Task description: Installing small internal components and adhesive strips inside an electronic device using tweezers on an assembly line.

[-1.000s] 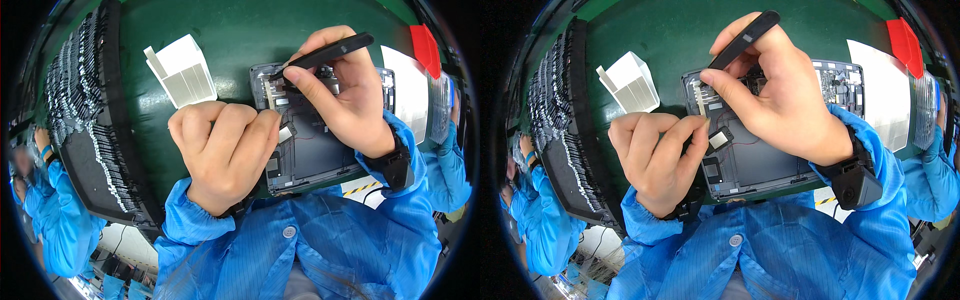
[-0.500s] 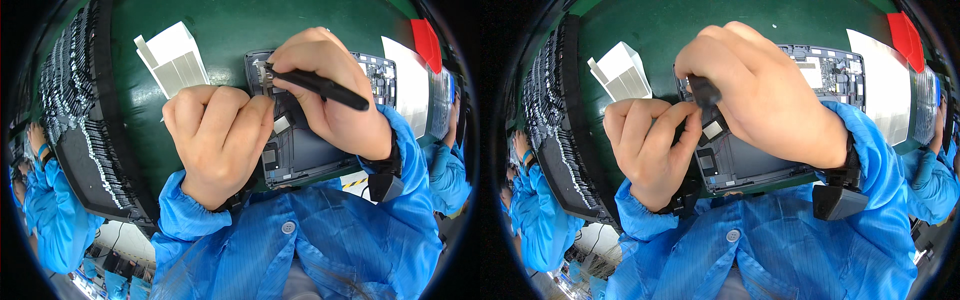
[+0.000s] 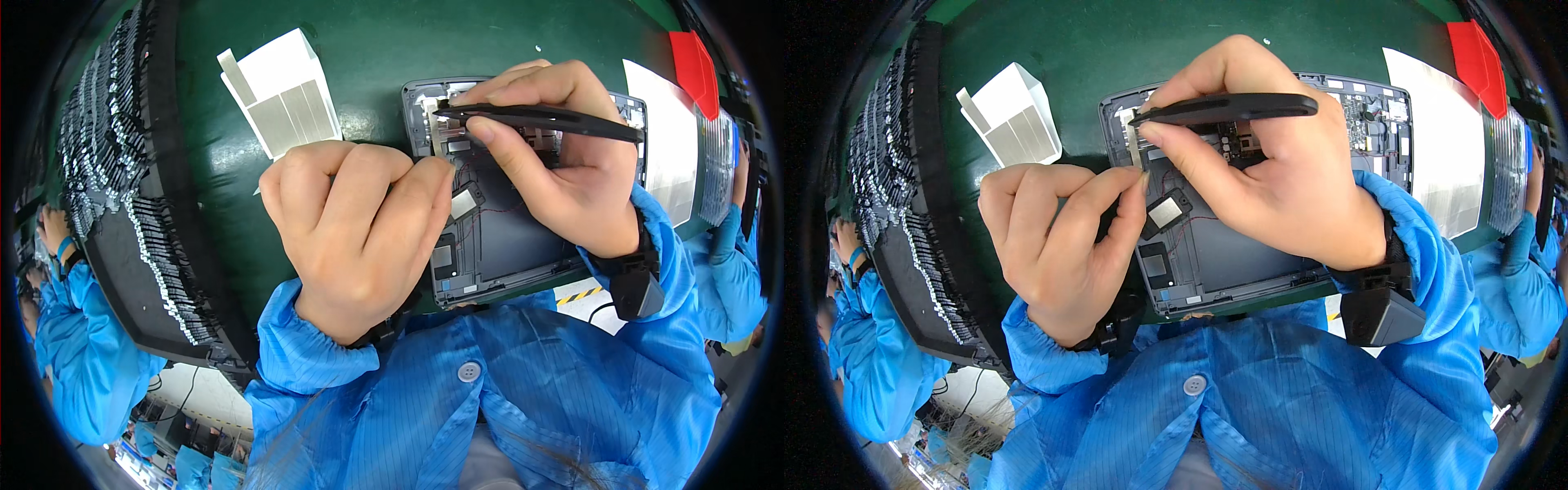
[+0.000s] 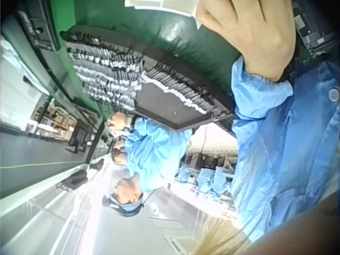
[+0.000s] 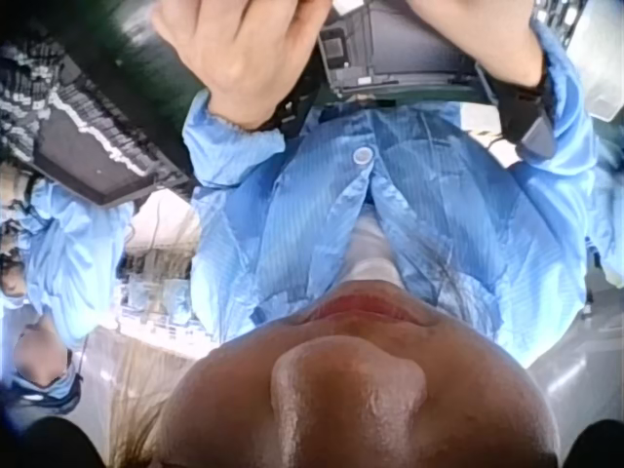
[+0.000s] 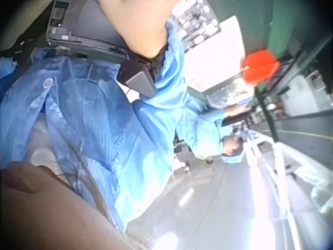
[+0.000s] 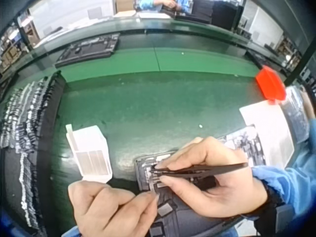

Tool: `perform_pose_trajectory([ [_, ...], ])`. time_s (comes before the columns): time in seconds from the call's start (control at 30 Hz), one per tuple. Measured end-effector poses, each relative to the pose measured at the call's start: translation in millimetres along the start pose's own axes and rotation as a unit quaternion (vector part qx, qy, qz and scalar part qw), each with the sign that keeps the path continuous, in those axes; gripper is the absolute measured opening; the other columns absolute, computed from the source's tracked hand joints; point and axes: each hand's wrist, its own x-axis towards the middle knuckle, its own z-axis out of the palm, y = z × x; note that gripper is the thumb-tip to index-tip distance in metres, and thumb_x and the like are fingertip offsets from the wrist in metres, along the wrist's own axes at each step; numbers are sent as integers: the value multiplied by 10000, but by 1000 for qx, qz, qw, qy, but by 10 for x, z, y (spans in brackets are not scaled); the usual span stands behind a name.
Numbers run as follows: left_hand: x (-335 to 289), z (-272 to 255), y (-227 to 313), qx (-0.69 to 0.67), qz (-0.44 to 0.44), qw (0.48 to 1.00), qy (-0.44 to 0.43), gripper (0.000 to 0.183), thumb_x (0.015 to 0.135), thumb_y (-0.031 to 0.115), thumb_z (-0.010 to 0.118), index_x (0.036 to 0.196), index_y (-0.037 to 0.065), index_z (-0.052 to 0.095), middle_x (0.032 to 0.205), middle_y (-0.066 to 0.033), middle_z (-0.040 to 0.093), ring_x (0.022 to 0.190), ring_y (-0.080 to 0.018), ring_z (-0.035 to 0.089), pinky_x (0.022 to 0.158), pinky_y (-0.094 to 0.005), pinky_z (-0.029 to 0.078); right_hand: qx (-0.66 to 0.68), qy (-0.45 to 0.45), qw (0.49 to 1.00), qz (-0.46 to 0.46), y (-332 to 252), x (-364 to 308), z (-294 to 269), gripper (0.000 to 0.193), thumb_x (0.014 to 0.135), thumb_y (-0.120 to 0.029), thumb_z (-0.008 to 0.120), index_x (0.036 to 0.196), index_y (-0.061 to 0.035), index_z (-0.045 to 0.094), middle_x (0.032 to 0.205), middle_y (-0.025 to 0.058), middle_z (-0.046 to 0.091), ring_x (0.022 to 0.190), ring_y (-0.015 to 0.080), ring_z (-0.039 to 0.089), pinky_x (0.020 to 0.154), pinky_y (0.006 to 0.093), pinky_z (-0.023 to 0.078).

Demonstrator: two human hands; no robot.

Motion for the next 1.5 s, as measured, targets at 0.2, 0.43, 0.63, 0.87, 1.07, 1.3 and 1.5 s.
perform_pose_trajectory([
  [0.2, 7, 0, -9, -4, -2, 1000, 1, 291, 594, 53, 863, 852, 120, 747, 787, 15, 596, 815, -226, 514, 707, -344, 425, 11, -4, 1000, 21, 9, -1, 5, 237, 890, 108, 668, 1075, 31, 542, 1054, 194, 694, 960, 206, 675, 834, 299, 547],
  [0.43, -2, -22, 3, -3, -10, 1000, -1, 296, 599, 54, 865, 863, 120, 749, 796, 14, 598, 820, -226, 513, 713, -344, 430, 10, -1, 1000, 9, 8, -5, 36, 243, 884, 116, 671, 1071, 34, 540, 1062, 198, 692, 955, 211, 672, 822, 307, 550],
  [0.63, 15, -6, 12, 1, -10, 1000, -15, 276, 609, 48, 859, 853, 114, 750, 799, 6, 598, 829, -231, 516, 724, -350, 433, -58, 29, 990, -123, 29, 33, 68, 266, 832, 129, 715, 1022, 22, 562, 994, 197, 710, 908, 249, 681, 793, 327, 550],
  [0.87, 27, -2, 36, 21, -41, 998, -32, 226, 633, 66, 854, 827, 120, 752, 792, 16, 597, 820, -205, 532, 766, -336, 391, -48, 23, 996, -72, 55, 40, 67, 221, 842, 128, 699, 1009, 36, 587, 956, 180, 703, 866, 230, 673, 764, 306, 535],
  [1.07, 75, -36, 158, 54, -75, 993, -67, 193, 662, 86, 856, 821, 134, 757, 773, 39, 592, 803, -171, 533, 782, -311, 339, 37, 46, 997, -49, 19, 49, 94, 207, 853, 119, 694, 1022, 41, 601, 947, 160, 692, 861, 201, 671, 762, 266, 524],
  [1.3, 64, -48, 155, 66, -94, 989, -89, 175, 685, 88, 854, 832, 116, 763, 754, 31, 594, 791, -165, 535, 768, -309, 351, -11, 108, 986, -129, 140, 131, 102, 187, 799, -53, 798, 933, -5, 676, 784, 114, 651, 677, 278, 637, 618, 326, 465],
  [1.5, 82, -52, 144, 56, -91, 990, -98, 174, 689, 87, 854, 835, 110, 762, 759, 27, 599, 793, -167, 535, 770, -312, 352, 32, 113, 988, -97, 71, 132, 71, 96, 795, -16, 778, 847, -22, 698, 791, 104, 658, 680, 261, 643, 617, 324, 458],
])
